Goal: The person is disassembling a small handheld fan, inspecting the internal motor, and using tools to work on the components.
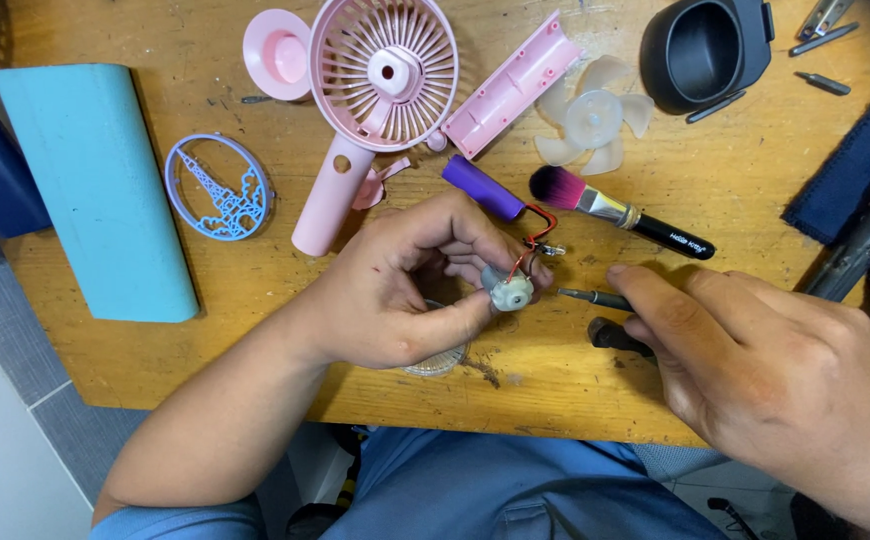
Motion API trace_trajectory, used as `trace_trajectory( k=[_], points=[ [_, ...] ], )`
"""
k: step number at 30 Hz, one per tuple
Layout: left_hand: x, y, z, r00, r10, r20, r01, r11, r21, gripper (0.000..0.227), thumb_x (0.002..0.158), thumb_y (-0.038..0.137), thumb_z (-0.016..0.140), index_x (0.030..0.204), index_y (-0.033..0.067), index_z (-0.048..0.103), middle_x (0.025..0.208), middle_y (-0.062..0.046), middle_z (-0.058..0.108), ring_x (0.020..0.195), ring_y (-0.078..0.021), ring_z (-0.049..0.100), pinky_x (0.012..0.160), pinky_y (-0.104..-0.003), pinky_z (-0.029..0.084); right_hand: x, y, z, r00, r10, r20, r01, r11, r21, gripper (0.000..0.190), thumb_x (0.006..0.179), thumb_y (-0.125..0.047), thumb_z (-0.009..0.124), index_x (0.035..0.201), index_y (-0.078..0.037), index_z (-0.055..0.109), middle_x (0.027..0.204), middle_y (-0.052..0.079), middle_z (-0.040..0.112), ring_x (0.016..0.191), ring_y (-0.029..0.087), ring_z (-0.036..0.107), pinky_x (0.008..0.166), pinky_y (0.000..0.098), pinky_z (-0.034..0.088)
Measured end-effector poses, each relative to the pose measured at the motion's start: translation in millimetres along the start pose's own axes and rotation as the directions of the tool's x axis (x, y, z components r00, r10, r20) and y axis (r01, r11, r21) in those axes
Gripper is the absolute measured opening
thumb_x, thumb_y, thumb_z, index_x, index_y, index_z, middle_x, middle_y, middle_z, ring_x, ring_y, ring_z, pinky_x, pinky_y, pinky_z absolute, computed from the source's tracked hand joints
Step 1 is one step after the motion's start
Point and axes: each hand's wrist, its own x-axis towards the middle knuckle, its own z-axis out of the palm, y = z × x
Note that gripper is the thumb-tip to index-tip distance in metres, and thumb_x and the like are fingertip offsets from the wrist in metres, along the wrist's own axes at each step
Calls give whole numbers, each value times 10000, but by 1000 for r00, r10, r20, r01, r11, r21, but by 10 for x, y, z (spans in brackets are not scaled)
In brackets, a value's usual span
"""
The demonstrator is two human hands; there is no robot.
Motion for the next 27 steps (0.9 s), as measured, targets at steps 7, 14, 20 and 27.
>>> trace_trajectory(
  k=[7, 14, 20, 27],
  points=[
    [-3, -16, -5, 1000, -21, 10, 22, 998, -61, 348, 1023, -83, 784, 1305, -2, 597, 1281, -194, 822, 1186, -257, 854, 1042, -319, 713, 4, 12, -36, 999, 25, -29, -21, 989, 146, 537, 899, -160, 887, 1390, -6, 735, 838, 61, 771, 531, 215, 701, 444, 391, 523],
    [-13, -91, 46, 996, -90, 9, 88, 943, -321, 212, 1115, 117, 745, 1274, 3, 665, 1120, -125, 798, 986, -187, 803, 942, -298, 689, 29, -44, -95, 984, -60, -165, 81, 989, 124, 504, 904, -8, 868, 1393, 67, 773, 1126, 183, 775, 738, 275, 745, 559, 379, 598],
    [-28, -82, 12, 980, -197, -30, 157, 857, -491, 193, 1145, 125, 726, 1282, -6, 688, 1068, -111, 796, 902, -140, 749, 863, -247, 621, -10, -15, -46, 979, -76, -187, 99, 988, 119, 487, 937, -24, 905, 1394, 64, 764, 1102, 199, 801, 747, 277, 759, 551, 382, 581],
    [-23, -53, 53, 980, -195, -44, 155, 880, -449, 182, 1147, 96, 710, 1285, -19, 676, 1091, -123, 798, 912, -146, 749, 852, -248, 617, 22, -39, -33, 974, -102, -202, 131, 982, 136, 482, 929, -12, 896, 1391, 49, 773, 1071, 167, 766, 732, 263, 735, 562, 384, 578]
  ],
)
